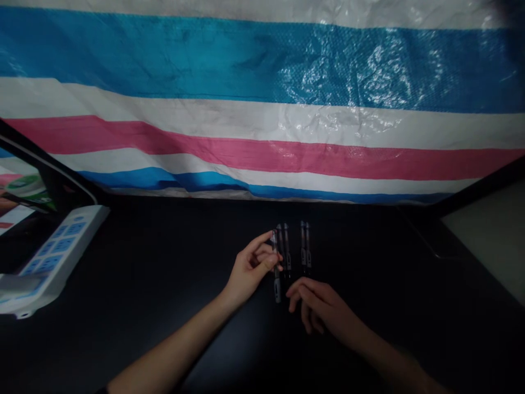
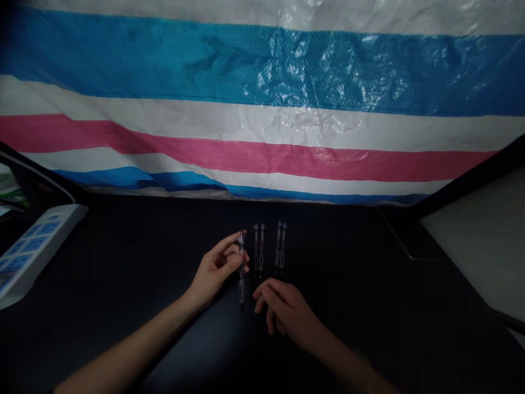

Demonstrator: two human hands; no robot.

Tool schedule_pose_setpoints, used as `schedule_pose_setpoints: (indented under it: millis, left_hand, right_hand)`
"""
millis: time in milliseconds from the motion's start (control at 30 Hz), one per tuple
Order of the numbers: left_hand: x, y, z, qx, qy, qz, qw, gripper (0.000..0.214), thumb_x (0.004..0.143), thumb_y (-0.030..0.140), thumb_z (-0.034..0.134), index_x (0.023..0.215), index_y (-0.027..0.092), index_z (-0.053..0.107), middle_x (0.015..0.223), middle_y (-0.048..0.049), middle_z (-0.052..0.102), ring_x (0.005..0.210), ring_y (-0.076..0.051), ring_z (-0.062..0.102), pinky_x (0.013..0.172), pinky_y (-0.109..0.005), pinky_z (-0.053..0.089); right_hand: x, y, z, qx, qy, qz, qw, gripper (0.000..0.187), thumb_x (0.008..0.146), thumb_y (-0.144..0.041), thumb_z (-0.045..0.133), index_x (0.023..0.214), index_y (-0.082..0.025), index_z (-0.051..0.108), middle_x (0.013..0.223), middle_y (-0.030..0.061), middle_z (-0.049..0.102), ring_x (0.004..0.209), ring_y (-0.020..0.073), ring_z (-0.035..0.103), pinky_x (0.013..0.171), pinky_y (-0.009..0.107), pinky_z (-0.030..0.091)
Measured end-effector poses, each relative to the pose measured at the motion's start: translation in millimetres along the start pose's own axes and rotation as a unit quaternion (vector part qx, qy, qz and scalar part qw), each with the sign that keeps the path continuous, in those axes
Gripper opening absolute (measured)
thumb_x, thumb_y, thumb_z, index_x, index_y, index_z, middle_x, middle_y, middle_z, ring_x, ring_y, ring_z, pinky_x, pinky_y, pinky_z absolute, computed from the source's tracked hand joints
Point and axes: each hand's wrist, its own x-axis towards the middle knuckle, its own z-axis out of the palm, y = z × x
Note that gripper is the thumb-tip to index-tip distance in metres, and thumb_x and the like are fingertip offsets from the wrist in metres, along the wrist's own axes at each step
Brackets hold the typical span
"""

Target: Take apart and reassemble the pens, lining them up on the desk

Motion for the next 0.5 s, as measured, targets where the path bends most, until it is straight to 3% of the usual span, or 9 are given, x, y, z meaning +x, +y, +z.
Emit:
schedule_pose_setpoints:
  millis: [100, 333, 500]
  left_hand:
    - [0.1, -1.0, -0.5, 0.000, -0.005, -0.015, 1.000, 0.066, 0.077, 0.027, 0.074, 0.136, 0.024, 0.046, 0.078, 0.0028, 0.061, 0.064, -0.012, 0.066, 0.057, -0.021, 0.051]
    - [-0.3, -0.8, 1.2, 0.019, 0.006, -0.041, 0.999, 0.047, 0.076, 0.027, 0.074, 0.119, 0.019, 0.056, 0.074, 0.0031, 0.061, 0.064, -0.013, 0.067, 0.057, -0.021, 0.053]
    - [1.4, 0.5, 0.7, 0.023, 0.023, -0.035, 0.999, 0.049, 0.076, 0.027, 0.073, 0.122, 0.020, 0.054, 0.076, 0.0025, 0.062, 0.065, -0.012, 0.066, 0.058, -0.021, 0.052]
  right_hand:
    - [0.8, 0.8, -0.9, -0.002, 0.016, -0.004, 1.000, 0.039, 0.093, -0.050, 0.046, 0.093, -0.014, 0.061, 0.081, 0.0045, 0.064, 0.043, 0.0067, 0.054, 0.034, 0.015, 0.033]
    - [0.9, 0.9, -0.1, 0.001, 0.012, -0.003, 1.000, 0.036, 0.092, -0.047, 0.047, 0.089, -0.014, 0.061, 0.075, 0.0023, 0.062, 0.042, 0.0058, 0.053, 0.034, 0.015, 0.033]
    - [0.9, -0.1, -1.0, -0.002, 0.008, -0.001, 1.000, 0.034, 0.091, -0.045, 0.048, 0.089, -0.014, 0.061, 0.074, 0.0019, 0.062, 0.042, 0.0059, 0.053, 0.034, 0.015, 0.033]
